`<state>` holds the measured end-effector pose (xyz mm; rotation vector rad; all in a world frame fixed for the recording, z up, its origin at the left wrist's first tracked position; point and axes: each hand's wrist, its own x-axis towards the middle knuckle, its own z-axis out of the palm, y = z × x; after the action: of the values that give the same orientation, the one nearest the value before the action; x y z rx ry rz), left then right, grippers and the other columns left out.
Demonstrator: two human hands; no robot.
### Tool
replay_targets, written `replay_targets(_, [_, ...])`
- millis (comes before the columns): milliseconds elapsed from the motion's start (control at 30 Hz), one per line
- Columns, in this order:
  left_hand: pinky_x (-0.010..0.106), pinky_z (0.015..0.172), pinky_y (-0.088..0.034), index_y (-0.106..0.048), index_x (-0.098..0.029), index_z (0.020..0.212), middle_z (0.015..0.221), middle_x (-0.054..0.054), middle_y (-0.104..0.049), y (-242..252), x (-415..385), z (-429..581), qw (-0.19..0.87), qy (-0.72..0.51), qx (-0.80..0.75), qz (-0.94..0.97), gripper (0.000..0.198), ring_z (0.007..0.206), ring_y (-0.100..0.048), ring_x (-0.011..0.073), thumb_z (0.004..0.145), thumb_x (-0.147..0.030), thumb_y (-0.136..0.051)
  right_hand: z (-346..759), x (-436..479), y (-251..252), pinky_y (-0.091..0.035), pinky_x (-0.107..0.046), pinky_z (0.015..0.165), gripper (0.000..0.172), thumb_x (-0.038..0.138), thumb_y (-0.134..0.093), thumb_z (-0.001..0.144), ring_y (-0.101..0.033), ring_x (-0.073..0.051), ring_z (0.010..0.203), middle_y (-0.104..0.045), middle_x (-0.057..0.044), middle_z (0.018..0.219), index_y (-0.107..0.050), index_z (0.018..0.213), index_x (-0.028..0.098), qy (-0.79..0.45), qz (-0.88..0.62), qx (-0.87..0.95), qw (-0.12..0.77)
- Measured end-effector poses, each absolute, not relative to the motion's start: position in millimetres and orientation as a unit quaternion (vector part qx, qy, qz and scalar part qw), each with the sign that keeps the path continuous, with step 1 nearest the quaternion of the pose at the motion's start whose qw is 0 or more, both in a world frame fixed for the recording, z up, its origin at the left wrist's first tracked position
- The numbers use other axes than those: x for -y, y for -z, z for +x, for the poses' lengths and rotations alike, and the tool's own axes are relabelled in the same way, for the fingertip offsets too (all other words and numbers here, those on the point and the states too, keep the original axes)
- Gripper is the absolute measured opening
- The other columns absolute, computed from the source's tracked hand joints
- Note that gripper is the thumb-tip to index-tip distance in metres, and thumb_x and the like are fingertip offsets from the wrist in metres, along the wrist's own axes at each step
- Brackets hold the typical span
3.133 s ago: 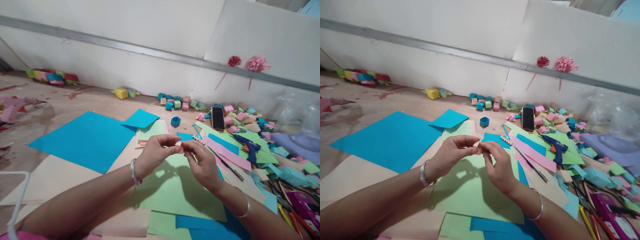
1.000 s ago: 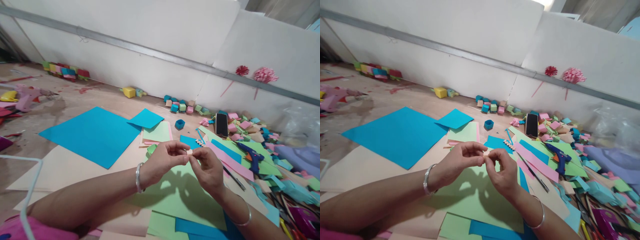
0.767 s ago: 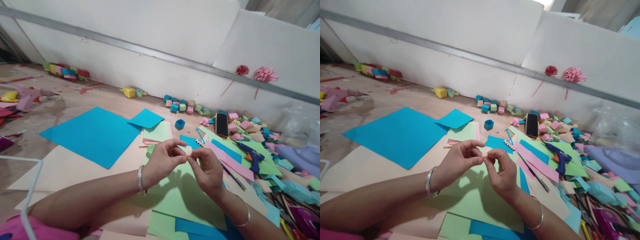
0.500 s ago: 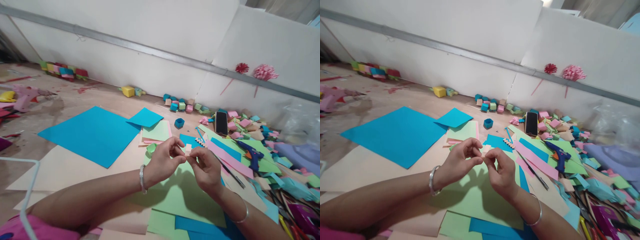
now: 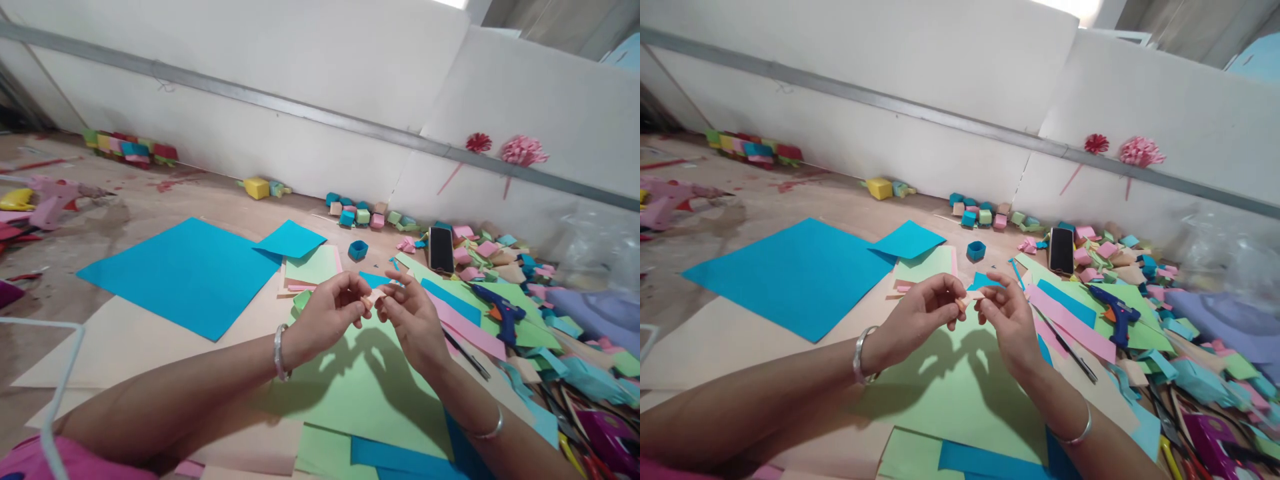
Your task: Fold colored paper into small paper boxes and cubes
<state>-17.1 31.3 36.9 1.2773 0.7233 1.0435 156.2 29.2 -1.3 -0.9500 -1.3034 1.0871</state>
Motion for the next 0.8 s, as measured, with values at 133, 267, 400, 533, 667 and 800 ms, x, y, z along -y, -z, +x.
replay_targets(133, [0.024,0.066,-0.049,-0.06,-0.016,0.092,0.082,0.002,-0.06,-40,-31,-18,0.607,-0.487,-0.334,0.533,0.024,0.072,-0.056,0.0112,0.071,-0.019,-0.071,158,-30,5,-0.048,-0.026,0.056,0.017,0.03,-0.066,0.082,-0.053,-0.011,0.062,-0.062,-0.002,0.08,-0.063,0.095,0.019,-0.407,-0.421,0.571,0.576])
replay_targets(267, [0.023,0.067,-0.047,-0.064,-0.015,0.086,0.082,0.002,-0.063,-38,-34,-18,0.591,-0.503,-0.358,0.52,0.019,0.072,-0.056,0.0105,0.07,-0.021,-0.074,157,-27,2,-0.048,-0.026,0.058,0.011,0.026,-0.066,0.082,-0.055,-0.012,0.065,-0.061,0.0,0.076,-0.064,0.092,0.021,-0.344,-0.427,0.583,0.599])
replay_targets(400, [0.022,0.077,-0.048,-0.062,-0.017,0.102,0.097,0.003,-0.065,-37,-37,-17,0.655,-0.521,-0.352,0.419,0.036,0.085,-0.06,0.0111,0.069,-0.018,-0.077,159,-23,-8,-0.051,-0.031,0.069,0.01,0.016,-0.062,0.084,-0.06,-0.017,0.081,-0.063,-0.004,0.086,-0.065,0.091,0.022,-0.183,-0.402,0.677,0.589])
replay_targets(533, [0.021,0.079,-0.048,-0.062,-0.015,0.101,0.09,0.002,-0.065,-35,-36,-15,0.762,-0.487,-0.313,0.289,0.037,0.082,-0.061,0.0094,0.068,-0.016,-0.079,163,-19,-12,-0.051,-0.034,0.068,0.027,0.005,-0.057,0.082,-0.06,-0.018,0.079,-0.063,-0.005,0.085,-0.066,0.097,0.026,0.041,-0.354,0.782,0.511])
replay_targets(667, [0.021,0.076,-0.048,-0.066,-0.012,0.083,0.083,0.003,-0.065,-32,-34,-13,0.798,-0.454,-0.285,0.276,0.023,0.078,-0.06,0.0099,0.067,-0.019,-0.081,164,-17,-12,-0.051,-0.038,0.072,0.036,0.004,-0.056,0.082,-0.063,-0.021,0.091,-0.068,-0.008,0.1,-0.063,0.109,0.026,0.116,-0.291,0.828,0.465])
replay_targets(800, [0.022,0.075,-0.048,-0.068,-0.011,0.081,0.082,0.003,-0.065,-31,-31,-13,0.808,-0.429,-0.292,0.278,0.022,0.078,-0.06,0.0103,0.068,-0.022,-0.081,162,-16,-16,-0.05,-0.037,0.069,0.036,0.003,-0.057,0.083,-0.065,-0.02,0.085,-0.071,-0.007,0.094,-0.062,0.112,0.023,0.084,-0.263,0.842,0.464])
